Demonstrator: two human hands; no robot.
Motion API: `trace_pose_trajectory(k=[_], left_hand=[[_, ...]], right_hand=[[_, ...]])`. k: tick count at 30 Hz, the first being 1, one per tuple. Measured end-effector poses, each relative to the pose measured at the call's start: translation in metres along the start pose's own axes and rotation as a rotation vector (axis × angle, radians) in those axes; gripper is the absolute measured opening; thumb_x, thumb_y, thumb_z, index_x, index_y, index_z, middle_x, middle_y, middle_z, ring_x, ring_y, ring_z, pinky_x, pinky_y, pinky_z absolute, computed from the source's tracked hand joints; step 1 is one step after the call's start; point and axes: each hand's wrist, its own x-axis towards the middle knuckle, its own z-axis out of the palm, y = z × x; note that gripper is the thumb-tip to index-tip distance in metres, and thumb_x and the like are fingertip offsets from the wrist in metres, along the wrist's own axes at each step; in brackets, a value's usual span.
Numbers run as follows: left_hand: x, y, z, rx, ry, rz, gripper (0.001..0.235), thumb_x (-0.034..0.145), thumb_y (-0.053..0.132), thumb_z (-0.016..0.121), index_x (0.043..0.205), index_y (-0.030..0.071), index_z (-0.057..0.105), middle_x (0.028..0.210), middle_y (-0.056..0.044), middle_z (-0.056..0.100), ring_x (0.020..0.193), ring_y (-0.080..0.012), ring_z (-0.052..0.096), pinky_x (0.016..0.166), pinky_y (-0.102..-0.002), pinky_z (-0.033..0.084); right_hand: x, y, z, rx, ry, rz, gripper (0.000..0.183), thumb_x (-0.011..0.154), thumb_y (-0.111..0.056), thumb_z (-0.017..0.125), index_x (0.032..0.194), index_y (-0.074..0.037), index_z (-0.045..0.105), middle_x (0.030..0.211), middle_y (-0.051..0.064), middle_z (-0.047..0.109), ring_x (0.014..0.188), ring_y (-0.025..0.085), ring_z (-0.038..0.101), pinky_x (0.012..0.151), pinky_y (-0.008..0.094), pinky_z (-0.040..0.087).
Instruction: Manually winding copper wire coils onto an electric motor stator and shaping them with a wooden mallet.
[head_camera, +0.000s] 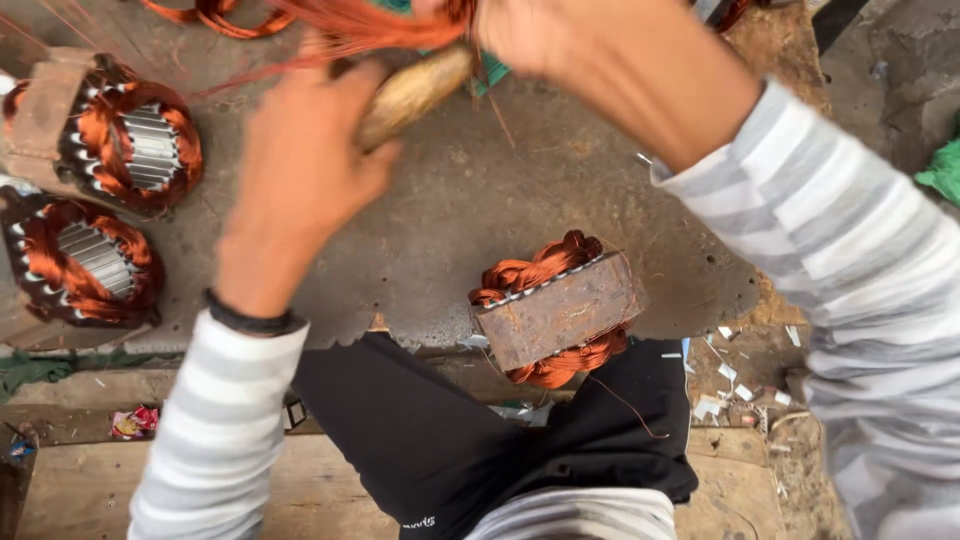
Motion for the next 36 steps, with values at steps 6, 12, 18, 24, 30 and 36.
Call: trace_pose_trajectory(k=[6,12,18,24,30,36], left_hand=[[-0.009,-0.012,-0.015,0.142,-0.388,-0.205,0.047,0.072,0.013,0.082,0.118,0.013,0.074,0.113,-0.017,0.071,0.101,-0.0395,0.069,0.081,-0.053,0.055],[-0.009,-0.016,-0.019,0.124,-0.610,-0.243,0.043,0.071,0.011,0.079,0.113,0.013,0.076,0.110,-0.016,0.074,0.102,-0.0375,0.070,0.082,-0.052,0.056],[-0.018,-0.029,-0.015,0.105,-0.598,-0.271,0.041,0.071,0.013,0.080,0.111,0.011,0.076,0.106,-0.018,0.073,0.098,-0.0379,0.070,0.078,-0.051,0.055],[-0.022,-0.028,-0.037,0.079,-0.899,-0.464,0.028,0.082,0.015,0.076,0.110,0.014,0.077,0.084,-0.012,0.072,0.071,-0.0275,0.069,0.065,-0.043,0.055],[-0.047,0.001,-0.087,-0.038,-0.797,-0.591,0.032,0.084,0.035,0.083,0.097,0.007,0.076,0.062,-0.013,0.065,0.054,-0.0218,0.058,0.055,-0.040,0.048],[-0.078,0.058,-0.087,-0.163,-0.602,-0.557,0.033,0.078,0.043,0.082,0.086,0.011,0.077,0.062,-0.007,0.067,0.053,-0.0204,0.064,0.054,-0.039,0.054]], right_hand=[[0.009,0.043,-0.007,-0.208,-0.007,-0.036,0.015,0.105,-0.014,0.053,0.098,-0.002,0.059,0.069,-0.003,0.047,0.051,0.004,0.040,0.056,0.023,0.048],[-0.012,0.074,0.003,-0.313,0.083,0.074,0.010,0.101,-0.010,0.053,0.099,-0.001,0.058,0.073,0.000,0.051,0.054,0.007,0.045,0.056,0.024,0.054],[-0.021,0.084,0.001,-0.368,0.048,0.098,0.008,0.098,-0.006,0.061,0.100,-0.004,0.053,0.080,0.001,0.055,0.062,0.008,0.052,0.056,0.022,0.051],[-0.004,0.103,-0.003,-0.379,0.030,0.120,0.016,0.094,-0.006,0.064,0.105,-0.004,0.052,0.099,0.011,0.057,0.082,0.017,0.059,0.078,0.029,0.057],[-0.045,0.076,0.018,-1.073,-0.046,0.087,0.051,0.100,-0.038,0.060,0.135,-0.002,0.048,0.134,0.019,0.048,0.121,0.024,0.048,0.104,0.047,0.039],[-0.192,0.022,0.034,-1.558,-0.145,-0.836,0.053,0.106,-0.041,0.055,0.141,-0.001,0.053,0.135,0.020,0.058,0.124,0.031,0.062,0.105,0.041,0.052]])
